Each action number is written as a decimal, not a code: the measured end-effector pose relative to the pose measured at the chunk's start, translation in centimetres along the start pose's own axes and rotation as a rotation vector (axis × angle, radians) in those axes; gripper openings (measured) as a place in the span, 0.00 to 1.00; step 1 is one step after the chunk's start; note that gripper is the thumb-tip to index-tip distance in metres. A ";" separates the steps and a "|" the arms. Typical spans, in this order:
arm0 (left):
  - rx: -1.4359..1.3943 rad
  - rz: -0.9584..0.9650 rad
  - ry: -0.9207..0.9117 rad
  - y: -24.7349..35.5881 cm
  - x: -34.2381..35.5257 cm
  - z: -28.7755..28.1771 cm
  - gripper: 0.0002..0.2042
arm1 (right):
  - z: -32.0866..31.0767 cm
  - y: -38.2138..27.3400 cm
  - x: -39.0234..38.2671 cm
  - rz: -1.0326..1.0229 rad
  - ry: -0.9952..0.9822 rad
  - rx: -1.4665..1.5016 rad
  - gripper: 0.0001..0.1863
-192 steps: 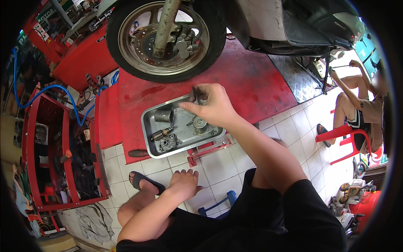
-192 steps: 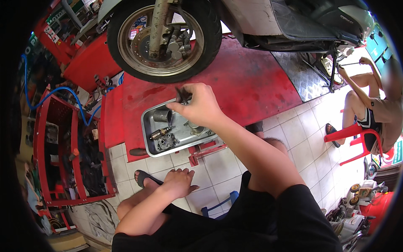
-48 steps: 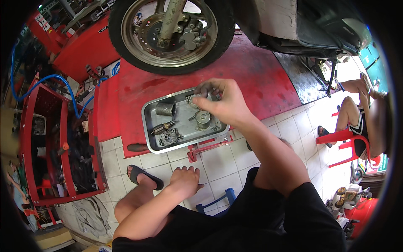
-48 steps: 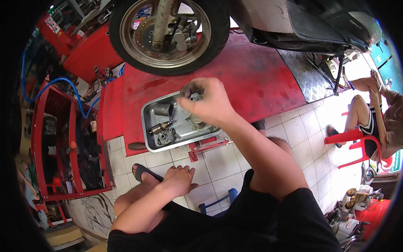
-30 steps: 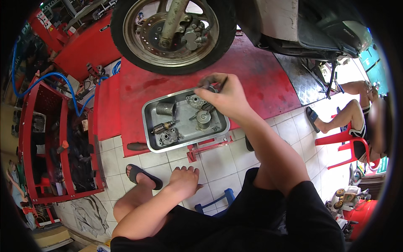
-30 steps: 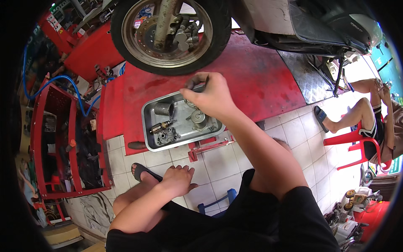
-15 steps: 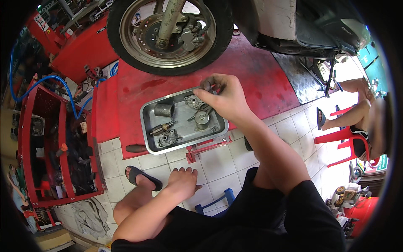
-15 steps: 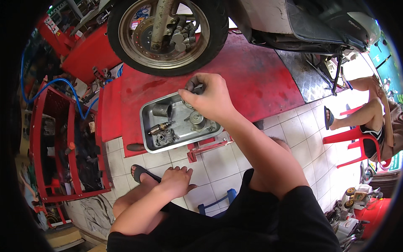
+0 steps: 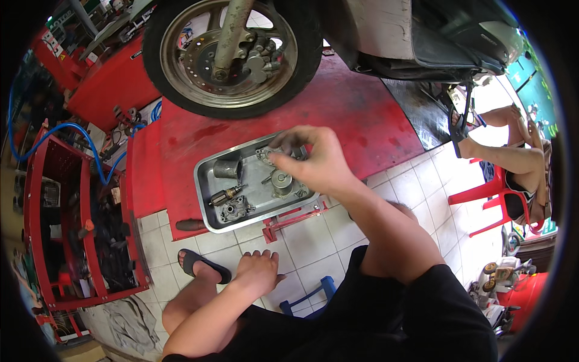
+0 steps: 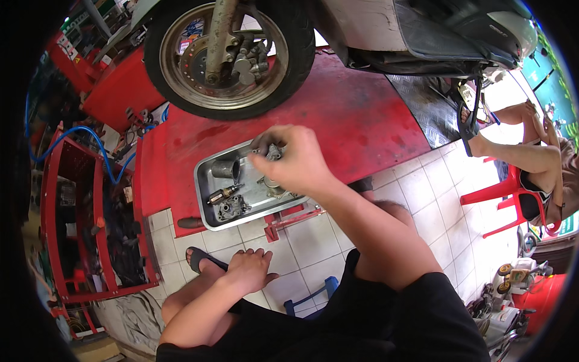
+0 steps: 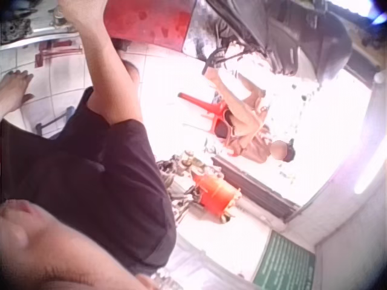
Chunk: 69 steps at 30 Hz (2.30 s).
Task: The person disassembles and cleans small motorcycle engine components using a screwdriver and a brush. They remove parts from a cylindrical housing, place them in a metal tray, and scrub them before reassembling the housing.
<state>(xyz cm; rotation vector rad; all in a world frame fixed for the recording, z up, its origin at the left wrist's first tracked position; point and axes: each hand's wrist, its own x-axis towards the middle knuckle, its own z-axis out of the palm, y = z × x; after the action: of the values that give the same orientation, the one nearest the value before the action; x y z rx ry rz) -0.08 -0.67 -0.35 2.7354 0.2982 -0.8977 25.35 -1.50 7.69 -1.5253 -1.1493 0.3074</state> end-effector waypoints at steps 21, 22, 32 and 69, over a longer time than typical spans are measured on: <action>0.010 -0.018 -0.070 0.2 0.3 -0.6 0.29 | 0.5 1.4 1.2 0.251 0.057 0.122 0.12; 0.011 -0.019 -0.058 0.1 0.3 -0.5 0.29 | 1.1 1.5 1.6 0.274 0.079 0.167 0.12; 0.010 -0.022 -0.046 -0.1 0.3 -0.1 0.28 | 0.9 0.1 0.9 0.133 0.037 0.074 0.11; -0.004 0.014 -0.035 -0.2 0.1 -0.1 0.29 | 0.8 -0.7 -0.5 0.142 -0.012 0.029 0.12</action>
<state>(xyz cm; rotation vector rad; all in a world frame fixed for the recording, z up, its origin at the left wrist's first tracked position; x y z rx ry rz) 0.03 -0.47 -0.35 2.7112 0.2735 -0.9392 24.18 -1.44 7.84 -1.5851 -1.0431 0.4276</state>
